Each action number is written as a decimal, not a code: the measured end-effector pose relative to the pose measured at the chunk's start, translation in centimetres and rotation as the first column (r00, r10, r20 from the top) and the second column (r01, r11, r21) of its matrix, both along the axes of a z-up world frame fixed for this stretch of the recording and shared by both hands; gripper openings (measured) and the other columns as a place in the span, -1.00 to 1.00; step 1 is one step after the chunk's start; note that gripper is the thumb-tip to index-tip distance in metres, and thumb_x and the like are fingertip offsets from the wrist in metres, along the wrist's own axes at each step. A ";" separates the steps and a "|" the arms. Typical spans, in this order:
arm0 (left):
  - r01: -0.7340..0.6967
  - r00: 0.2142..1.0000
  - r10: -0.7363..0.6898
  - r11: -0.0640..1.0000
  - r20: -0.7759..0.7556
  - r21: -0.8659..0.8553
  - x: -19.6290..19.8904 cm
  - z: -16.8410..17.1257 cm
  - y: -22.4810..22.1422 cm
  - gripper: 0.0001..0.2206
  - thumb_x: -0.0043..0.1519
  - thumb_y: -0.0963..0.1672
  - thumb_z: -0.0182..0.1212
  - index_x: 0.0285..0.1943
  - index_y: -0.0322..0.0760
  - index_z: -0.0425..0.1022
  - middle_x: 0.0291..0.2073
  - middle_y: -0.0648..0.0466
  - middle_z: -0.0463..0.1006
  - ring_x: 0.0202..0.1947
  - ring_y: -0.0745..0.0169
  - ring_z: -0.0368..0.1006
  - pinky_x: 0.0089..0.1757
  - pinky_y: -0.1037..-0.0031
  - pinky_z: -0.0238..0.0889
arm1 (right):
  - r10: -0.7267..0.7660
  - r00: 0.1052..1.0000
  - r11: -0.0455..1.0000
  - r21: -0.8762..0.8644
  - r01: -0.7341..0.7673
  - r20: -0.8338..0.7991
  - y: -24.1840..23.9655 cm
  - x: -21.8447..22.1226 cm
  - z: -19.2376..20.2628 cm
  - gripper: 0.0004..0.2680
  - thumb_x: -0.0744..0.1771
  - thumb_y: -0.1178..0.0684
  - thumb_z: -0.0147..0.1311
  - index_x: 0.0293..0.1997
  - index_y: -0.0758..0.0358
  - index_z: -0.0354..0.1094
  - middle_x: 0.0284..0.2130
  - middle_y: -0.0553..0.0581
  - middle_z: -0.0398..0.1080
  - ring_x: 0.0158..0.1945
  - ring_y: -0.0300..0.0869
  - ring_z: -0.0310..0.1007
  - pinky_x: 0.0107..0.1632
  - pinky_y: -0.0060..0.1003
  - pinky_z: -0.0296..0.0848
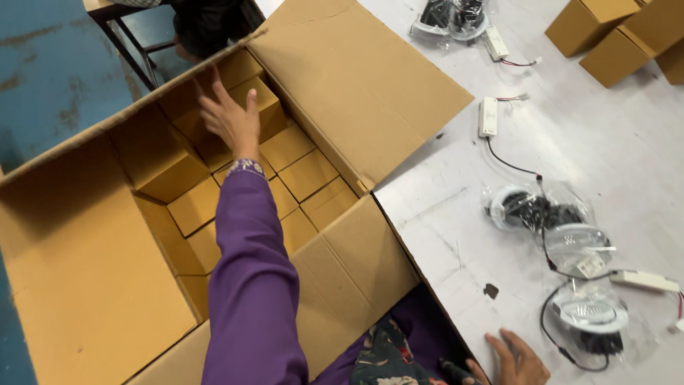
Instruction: The person packages light fixtures by placing circular LED units and their associated electronic drivers into small cardboard boxes, and then organizes those boxes into a larger shipping carton.
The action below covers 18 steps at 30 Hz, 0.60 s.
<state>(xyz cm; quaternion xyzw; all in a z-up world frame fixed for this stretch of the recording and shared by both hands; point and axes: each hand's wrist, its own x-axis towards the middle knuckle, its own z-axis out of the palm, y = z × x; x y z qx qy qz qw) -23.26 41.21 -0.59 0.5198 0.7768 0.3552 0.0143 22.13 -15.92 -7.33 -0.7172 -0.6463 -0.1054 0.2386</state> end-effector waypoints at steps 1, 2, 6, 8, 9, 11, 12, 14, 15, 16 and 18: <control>-0.023 1.000 0.023 1.000 0.015 -0.020 0.0 0.7 0.3 -0.18 0.22 0.19 0.30 0.57 0.10 -0.10 0.47 -0.38 -0.13 0.42 -0.58 -0.09 0.26 -0.35 -0.15 | -0.024 0.999 0.999 -0.045 0.025 0.021 0.2 0.5 -0.8 -0.51 0.04 -0.24 0.41 -0.07 0.16 0.47 -0.07 0.35 0.43 -0.01 0.19 0.48 0.04 0.07 0.46; -0.045 0.999 0.046 0.998 0.029 -0.040 0.1 1.2 0.7 -0.11 0.14 0.20 0.32 0.57 0.09 -0.14 0.47 -0.39 -0.19 0.41 -0.58 -0.12 0.25 -0.34 -0.19 | -0.047 0.998 0.995 -0.089 0.051 0.044 0.4 1.0 -1.5 -0.51 0.03 -0.26 0.44 -0.09 0.16 0.49 -0.07 0.37 0.45 -0.01 0.19 0.49 0.02 0.08 0.50; -0.110 0.994 0.093 0.873 -0.059 -0.476 2.7 -0.2 1.9 0.00 0.14 0.37 0.12 0.58 -0.13 -0.19 0.46 -0.48 -0.32 0.45 -0.58 -0.39 0.21 -0.38 -0.43 | 0.017 1.000 0.999 -0.052 -0.017 0.006 1.2 2.4 -3.0 -0.52 0.04 -0.28 0.39 -0.09 0.12 0.48 -0.07 0.33 0.43 0.01 0.15 0.48 0.05 0.06 0.50; 0.061 0.586 0.079 0.988 0.806 -0.142 3.1 -1.5 3.1 -0.08 0.19 0.35 -0.04 0.58 -0.16 -0.11 0.49 -0.35 -0.20 0.47 -0.47 -0.30 0.24 -0.36 -0.39 | 0.035 0.999 0.996 -0.084 -0.031 0.036 1.5 2.8 -2.6 -0.53 0.04 -0.28 0.38 -0.09 0.11 0.48 -0.07 0.31 0.42 0.02 0.14 0.47 0.04 0.06 0.50; 0.012 0.142 -0.056 0.998 0.988 0.054 3.2 -2.3 3.8 -0.11 0.22 0.34 -0.12 0.58 -0.18 -0.07 0.50 -0.28 -0.14 0.48 -0.41 -0.26 0.26 -0.34 -0.37 | 0.037 0.998 0.995 -0.091 -0.032 0.049 1.9 2.9 -2.5 -0.53 0.04 -0.29 0.38 -0.10 0.11 0.48 -0.07 0.31 0.42 0.02 0.13 0.47 0.04 0.06 0.50; -0.299 -0.679 -0.397 0.918 0.618 0.262 3.0 -3.5 4.9 -0.16 0.27 0.31 -0.28 0.57 -0.21 0.02 0.53 -0.14 -0.02 0.50 -0.30 -0.18 0.29 -0.31 -0.33 | 0.045 0.997 0.995 -0.093 -0.038 0.067 2.4 2.9 -2.1 -0.53 0.04 -0.30 0.37 -0.10 0.10 0.48 -0.07 0.29 0.41 0.03 0.12 0.46 0.04 0.06 0.49; -0.477 -0.842 -0.514 0.851 0.163 0.221 2.8 -3.8 5.4 -0.18 0.29 0.30 -0.36 0.57 -0.22 0.06 0.54 -0.08 0.04 0.50 -0.25 -0.14 0.30 -0.30 -0.30 | 0.047 0.996 0.995 -0.089 -0.041 0.073 2.6 2.9 -2.0 -0.53 0.04 -0.30 0.37 -0.11 0.09 0.48 -0.07 0.28 0.41 0.03 0.12 0.46 0.04 0.07 0.49; -0.453 -0.889 -0.445 0.888 0.105 -0.076 2.4 -3.4 5.9 -0.29 0.32 0.23 -0.35 0.47 -0.21 0.25 0.47 -0.11 0.19 0.47 -0.33 -0.03 0.29 -0.37 -0.29 | 0.049 0.996 0.996 -0.076 -0.043 0.076 2.7 2.3 -1.8 -0.54 0.04 -0.31 0.36 -0.11 0.08 0.49 -0.07 0.27 0.41 0.03 0.11 0.45 0.03 0.07 0.49; -0.414 -0.910 -0.411 0.882 0.065 -0.224 2.7 -3.2 5.6 -0.34 0.34 0.19 -0.34 0.42 -0.20 0.34 0.44 -0.13 0.26 0.46 -0.37 0.02 0.28 -0.41 -0.28 | 0.047 0.996 0.996 -0.073 -0.041 0.078 2.2 2.1 -1.6 -0.54 0.04 -0.31 0.36 -0.12 0.07 0.49 -0.07 0.26 0.41 0.04 0.10 0.45 0.03 0.07 0.49; -0.319 -0.869 -0.208 0.929 0.449 -0.189 3.0 -2.9 5.1 -0.33 0.30 0.20 -0.24 0.42 -0.22 0.34 0.44 -0.17 0.25 0.46 -0.39 0.01 0.29 -0.40 -0.25 | 0.044 0.996 0.997 -0.066 -0.039 0.079 2.1 1.9 -1.5 -0.54 0.04 -0.32 0.35 -0.12 0.07 0.49 -0.07 0.25 0.40 0.04 0.09 0.45 0.03 0.07 0.48; -0.114 -0.301 0.186 0.967 0.935 -0.229 4.0 -2.3 3.4 -0.29 0.22 0.22 -0.04 0.42 -0.25 0.35 0.44 -0.25 0.22 0.48 -0.43 -0.01 0.29 -0.38 -0.19 | 0.011 0.997 0.998 -0.057 -0.007 0.076 1.3 1.2 -1.0 -0.54 0.04 -0.33 0.34 -0.13 0.05 0.49 -0.07 0.24 0.40 0.04 0.08 0.44 0.02 0.07 0.48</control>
